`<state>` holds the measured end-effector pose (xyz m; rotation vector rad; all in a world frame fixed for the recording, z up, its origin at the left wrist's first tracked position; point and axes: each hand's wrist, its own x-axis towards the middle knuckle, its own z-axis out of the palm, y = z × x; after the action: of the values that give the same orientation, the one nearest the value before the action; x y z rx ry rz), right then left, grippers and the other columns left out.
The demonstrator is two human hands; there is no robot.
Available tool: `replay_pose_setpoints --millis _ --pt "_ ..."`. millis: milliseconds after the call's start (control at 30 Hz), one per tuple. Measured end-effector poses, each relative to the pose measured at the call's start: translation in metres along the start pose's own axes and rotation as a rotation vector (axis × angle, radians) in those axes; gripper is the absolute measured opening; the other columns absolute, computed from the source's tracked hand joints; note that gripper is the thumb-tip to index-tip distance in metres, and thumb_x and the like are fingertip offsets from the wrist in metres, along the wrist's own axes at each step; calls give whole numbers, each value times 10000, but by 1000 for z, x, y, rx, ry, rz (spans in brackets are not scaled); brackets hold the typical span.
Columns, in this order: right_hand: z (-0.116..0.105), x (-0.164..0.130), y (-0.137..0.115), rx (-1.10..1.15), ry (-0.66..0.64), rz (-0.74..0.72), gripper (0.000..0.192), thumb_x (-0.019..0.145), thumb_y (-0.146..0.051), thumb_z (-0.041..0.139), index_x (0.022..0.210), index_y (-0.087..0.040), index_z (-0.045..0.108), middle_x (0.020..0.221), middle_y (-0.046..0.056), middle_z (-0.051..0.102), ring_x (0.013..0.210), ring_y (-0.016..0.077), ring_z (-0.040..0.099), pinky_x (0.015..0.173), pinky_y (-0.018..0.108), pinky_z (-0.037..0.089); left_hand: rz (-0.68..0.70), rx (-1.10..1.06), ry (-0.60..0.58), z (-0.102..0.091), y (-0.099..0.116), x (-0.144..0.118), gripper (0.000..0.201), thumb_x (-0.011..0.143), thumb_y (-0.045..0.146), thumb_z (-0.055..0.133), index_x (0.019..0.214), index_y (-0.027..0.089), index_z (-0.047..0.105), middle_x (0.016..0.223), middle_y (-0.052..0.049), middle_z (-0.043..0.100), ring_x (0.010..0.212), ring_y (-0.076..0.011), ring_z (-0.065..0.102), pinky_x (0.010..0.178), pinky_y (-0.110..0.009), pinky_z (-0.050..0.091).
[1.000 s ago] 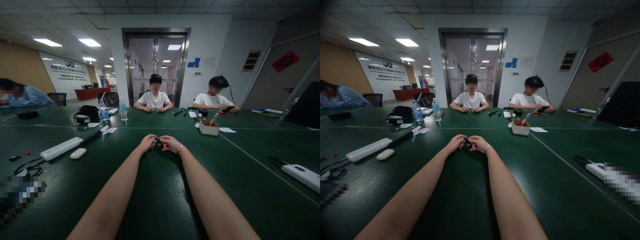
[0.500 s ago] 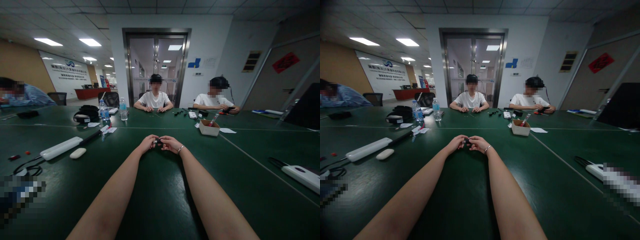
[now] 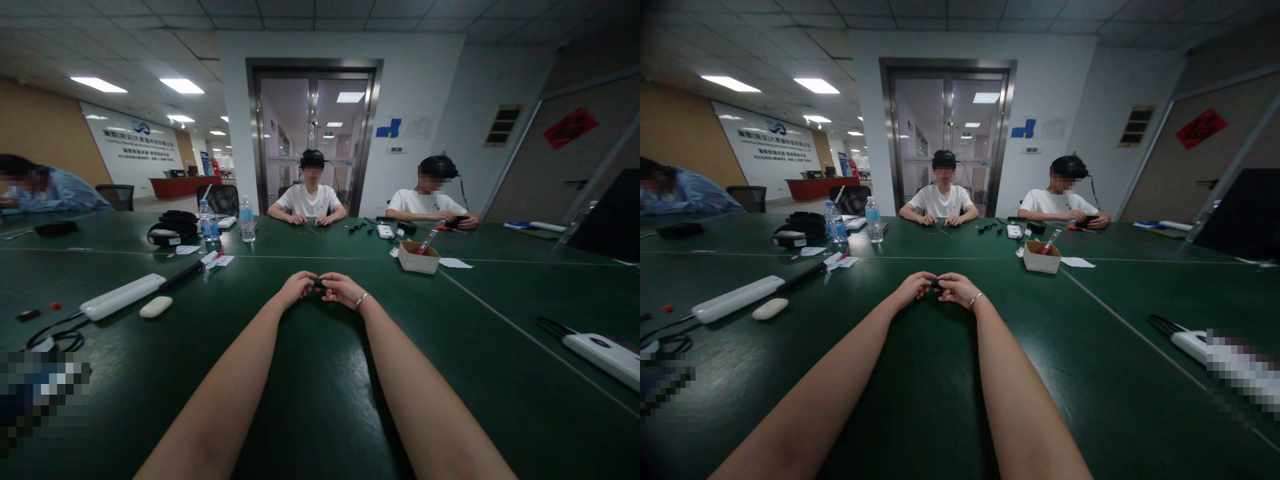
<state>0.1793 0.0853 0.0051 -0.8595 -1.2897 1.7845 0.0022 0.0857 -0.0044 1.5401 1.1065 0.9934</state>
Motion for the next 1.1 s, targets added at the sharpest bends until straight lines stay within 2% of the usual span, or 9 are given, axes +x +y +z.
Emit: replay_pose_setpoints --millis 300,433,600,700,800,900,967,1000,1100 --pt "0 0 1 -12 4 4 168 779 -67 576 918 -133 511 699 25 630 457 50 536 589 263 566 -27 19 19 3 8 -4 279 765 188 383 961 109 565 511 27 477 388 -62 395 372 -160 281" --pt "1 5 4 -131 15 -28 236 748 -111 617 918 -160 461 595 -53 556 417 52 508 550 288 566 8 14 32 3 8 -5 259 805 218 364 943 113 556 480 33 461 387 -65 395 376 -156 288" --pt "16 13 11 -700 184 -134 292 670 -194 691 804 -188 432 650 -52 536 385 62 465 392 240 489 75 31 153 2 -2 -4 210 779 324 507 857 131 531 560 34 475 426 -59 420 394 -158 333" --pt "31 12 12 -1116 300 -289 247 628 -197 718 711 -170 486 767 21 560 609 138 565 575 291 507 121 161 143 4 -3 -3 224 750 339 563 849 138 554 621 17 508 456 -64 447 406 -163 355" --pt "38 5 0 -1301 222 -295 161 633 -142 698 699 -158 552 823 59 578 768 182 577 693 296 480 103 263 172 2 -2 -4 198 750 297 576 849 126 574 660 -2 519 466 -62 477 429 -167 388" --pt "25 -18 -32 -1170 -18 9 136 652 -184 687 757 -165 602 759 38 605 580 137 585 529 246 485 3 210 185 -10 0 -11 178 767 262 563 871 117 557 746 -34 547 486 -68 525 463 -184 442" --pt "7 -48 -61 -1024 -91 159 186 668 -249 680 825 -172 617 751 39 624 465 111 566 423 218 461 -84 120 137 -26 1 -27 185 770 252 567 903 127 534 818 -54 567 537 -92 574 492 -203 474" --pt "-5 -68 -75 -1007 -49 165 216 655 -259 693 843 -176 625 764 49 635 440 105 561 394 203 445 -131 66 98 -36 4 -39 199 764 252 578 913 131 524 861 -66 574 578 -109 598 514 -213 489" --pt "-45 -146 -103 -1109 242 147 202 672 -233 681 869 -196 653 825 98 655 410 88 549 365 184 411 -274 -55 -20 -71 18 -90 269 717 278 639 915 141 519 992 -89 574 718 -150 632 624 -253 519"
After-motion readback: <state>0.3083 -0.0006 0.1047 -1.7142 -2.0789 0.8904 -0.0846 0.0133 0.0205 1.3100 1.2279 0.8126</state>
